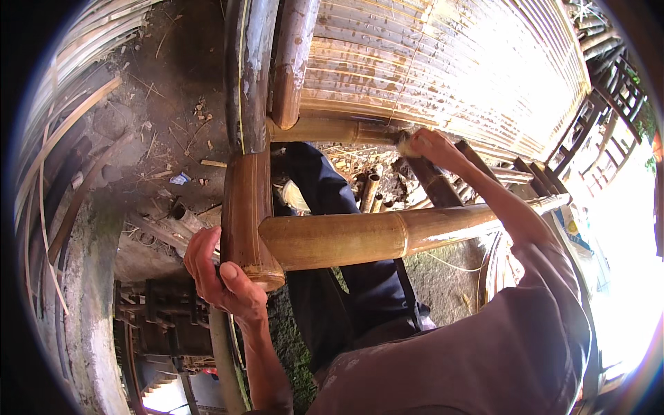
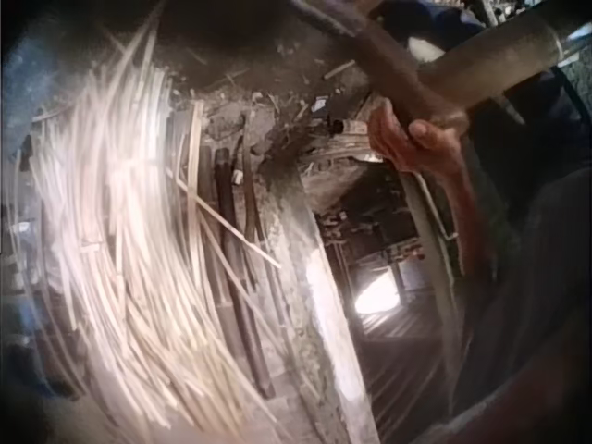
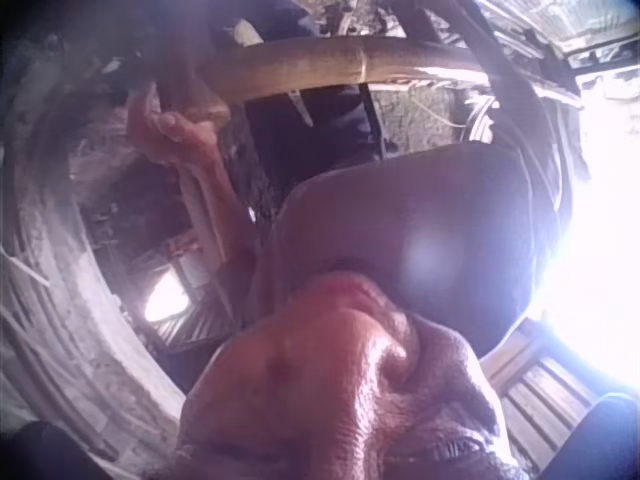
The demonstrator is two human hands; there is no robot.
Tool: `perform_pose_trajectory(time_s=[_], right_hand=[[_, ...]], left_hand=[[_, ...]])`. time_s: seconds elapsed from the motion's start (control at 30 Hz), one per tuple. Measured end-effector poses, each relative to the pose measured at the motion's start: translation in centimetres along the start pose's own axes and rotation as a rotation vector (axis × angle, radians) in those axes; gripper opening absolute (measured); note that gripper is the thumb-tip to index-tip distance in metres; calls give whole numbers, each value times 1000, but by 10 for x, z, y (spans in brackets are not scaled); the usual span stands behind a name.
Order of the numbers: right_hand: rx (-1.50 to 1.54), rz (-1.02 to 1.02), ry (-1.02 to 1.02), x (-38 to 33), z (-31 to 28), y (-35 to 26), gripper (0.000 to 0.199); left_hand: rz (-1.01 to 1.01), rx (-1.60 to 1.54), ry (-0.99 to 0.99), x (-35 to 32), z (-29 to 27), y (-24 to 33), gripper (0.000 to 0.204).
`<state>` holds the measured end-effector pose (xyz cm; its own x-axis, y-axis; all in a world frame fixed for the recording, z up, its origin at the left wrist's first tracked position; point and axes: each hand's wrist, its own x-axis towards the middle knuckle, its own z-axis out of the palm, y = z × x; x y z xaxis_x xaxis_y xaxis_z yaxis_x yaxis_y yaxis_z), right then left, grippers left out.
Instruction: The person scrubs and polishes a large bamboo structure with a steel wool pad, repeatedly dipping the pad into a bucket of liquid. They work on the frame, legs, and woven seat, turning the structure to access different sides.
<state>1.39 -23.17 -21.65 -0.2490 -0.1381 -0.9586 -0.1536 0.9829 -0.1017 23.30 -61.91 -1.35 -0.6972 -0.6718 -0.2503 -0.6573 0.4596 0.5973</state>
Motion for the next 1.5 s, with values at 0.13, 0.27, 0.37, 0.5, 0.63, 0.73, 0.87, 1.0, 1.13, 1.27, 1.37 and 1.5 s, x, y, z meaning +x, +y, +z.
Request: perform_pose_trajectory(time_s=[0.13, 0.27, 0.37, 0.5, 0.63, 0.73, 0.87, 1.0, 1.13, 1.27, 1.37, 1.5], right_hand=[[-11, -294, 304, 15, 27, 10, 25], [-284, -599, 288, -10, 19, -21, 26], [-369, -289, -92, -39, -6, -52, 24], [-377, -346, -547, -66, -37, -57, 23], [-264, -311, -594, -48, -36, -43, 27], [-7, -360, -532, -54, -39, -25, 29], [-249, -102, -427, -95, -57, -40, 23], [-172, -208, -46, -66, -34, -39, 33], [-52, -449, 118, -41, -31, -49, 37], [-148, -348, -184, -61, -49, -47, 39], [94, -166, 50, -44, -33, -12, 43], [64, -31, 196, -29, -12, 18, 43]], left_hand=[[-10, 17, 23, -1, -1, 0, 54], [1, 8, 22, 1, 0, 0, 53], [-16, 37, 13, 0, -1, 0, 53], [-10, -23, 30, -1, 1, -1, 56], [-37, -39, 43, -2, 0, -3, 57], [-59, 3, 10, -4, -1, -3, 57], [-63, -40, 3, -3, -1, -2, 56], [-35, -71, 8, -1, -1, 0, 55], [2, -27, 31, 1, -2, -1, 54], [4, -41, 14, -1, 0, -3, 54], [3, -28, 12, -2, 0, -4, 54], [1, 19, 6, -1, -1, -1, 54]])
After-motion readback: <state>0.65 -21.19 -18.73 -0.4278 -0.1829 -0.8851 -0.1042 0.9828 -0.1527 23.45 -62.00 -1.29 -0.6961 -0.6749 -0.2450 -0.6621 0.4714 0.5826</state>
